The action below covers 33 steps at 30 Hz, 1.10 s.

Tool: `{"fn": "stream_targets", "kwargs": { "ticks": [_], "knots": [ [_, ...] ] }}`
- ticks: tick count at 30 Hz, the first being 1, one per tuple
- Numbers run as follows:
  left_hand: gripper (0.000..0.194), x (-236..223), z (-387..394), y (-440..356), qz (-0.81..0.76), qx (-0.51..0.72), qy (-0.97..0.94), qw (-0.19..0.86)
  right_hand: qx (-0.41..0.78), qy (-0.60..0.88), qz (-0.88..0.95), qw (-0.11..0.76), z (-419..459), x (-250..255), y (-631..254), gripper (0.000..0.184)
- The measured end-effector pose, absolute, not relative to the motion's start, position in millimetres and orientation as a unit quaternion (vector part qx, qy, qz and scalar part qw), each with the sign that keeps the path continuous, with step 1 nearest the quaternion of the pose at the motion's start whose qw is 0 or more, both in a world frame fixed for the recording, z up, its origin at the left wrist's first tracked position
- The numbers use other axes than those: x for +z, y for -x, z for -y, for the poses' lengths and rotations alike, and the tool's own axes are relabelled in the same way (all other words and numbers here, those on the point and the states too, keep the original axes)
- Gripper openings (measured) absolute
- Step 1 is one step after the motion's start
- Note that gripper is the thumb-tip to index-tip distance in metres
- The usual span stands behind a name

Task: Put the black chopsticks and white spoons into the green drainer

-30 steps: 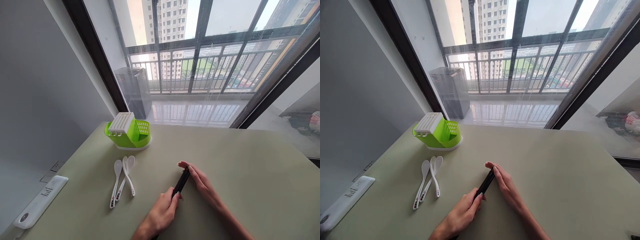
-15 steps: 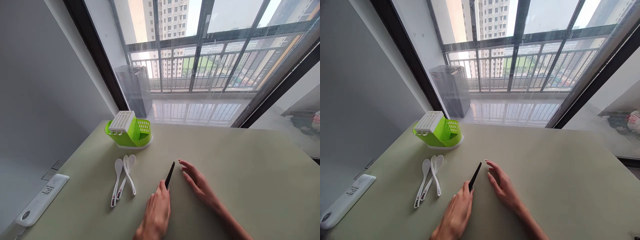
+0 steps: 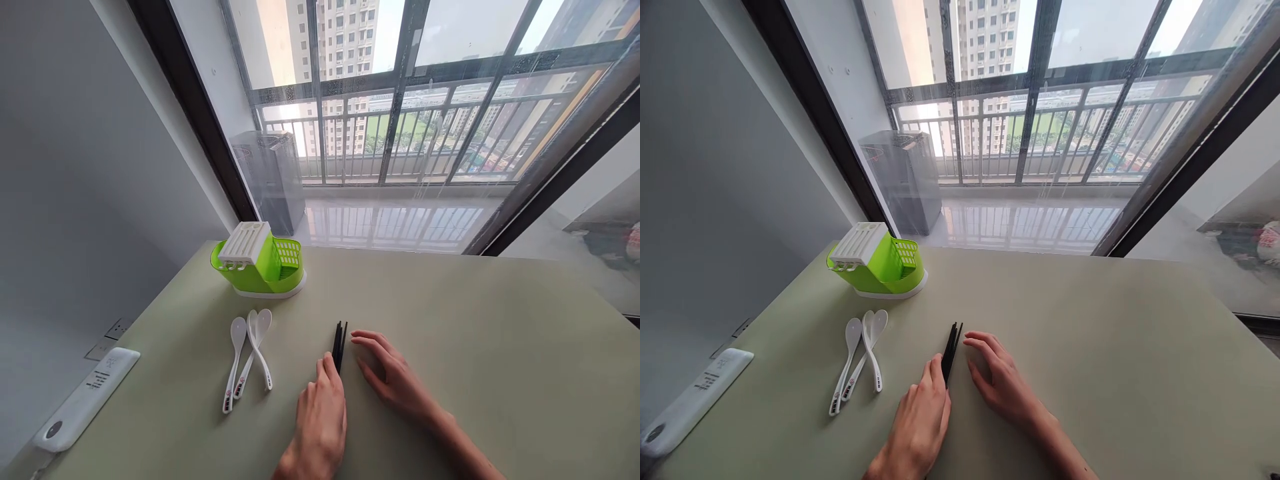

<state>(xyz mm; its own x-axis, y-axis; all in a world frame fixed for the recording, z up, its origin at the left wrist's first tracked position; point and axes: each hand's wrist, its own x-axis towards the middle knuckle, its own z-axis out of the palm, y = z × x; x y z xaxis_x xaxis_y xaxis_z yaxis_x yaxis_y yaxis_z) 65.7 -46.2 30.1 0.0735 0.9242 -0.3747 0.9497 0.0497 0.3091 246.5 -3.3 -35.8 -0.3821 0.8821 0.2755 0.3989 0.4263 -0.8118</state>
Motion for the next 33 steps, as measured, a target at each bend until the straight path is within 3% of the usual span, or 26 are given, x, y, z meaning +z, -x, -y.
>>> {"fn": "stream_targets", "kwargs": {
  "ticks": [11,19,23,29,33],
  "knots": [
    [0.055,59.1,47.9,-78.4,-0.678,-0.13,-0.708,0.147,0.323,0.407,0.779,0.351,3.7,-35.0,-246.8,0.04],
    [0.044,50.9,50.8,-63.8,-0.694,-0.072,-0.702,0.141,0.32,0.409,0.78,0.348,3.8,-34.2,-246.7,0.034],
    [0.037,51.8,40.0,-19.6,-0.723,0.012,-0.687,0.067,0.326,0.414,0.777,0.344,4.2,-33.5,-247.5,0.034],
    [0.067,49.9,28.7,54.4,-0.81,0.0,-0.577,-0.106,0.333,0.413,0.775,0.344,3.7,-33.5,-248.0,0.033],
    [0.081,45.4,29.2,62.7,-0.841,-0.049,-0.535,-0.071,0.335,0.416,0.773,0.342,4.4,-31.8,-248.6,0.032]
  ]
}}
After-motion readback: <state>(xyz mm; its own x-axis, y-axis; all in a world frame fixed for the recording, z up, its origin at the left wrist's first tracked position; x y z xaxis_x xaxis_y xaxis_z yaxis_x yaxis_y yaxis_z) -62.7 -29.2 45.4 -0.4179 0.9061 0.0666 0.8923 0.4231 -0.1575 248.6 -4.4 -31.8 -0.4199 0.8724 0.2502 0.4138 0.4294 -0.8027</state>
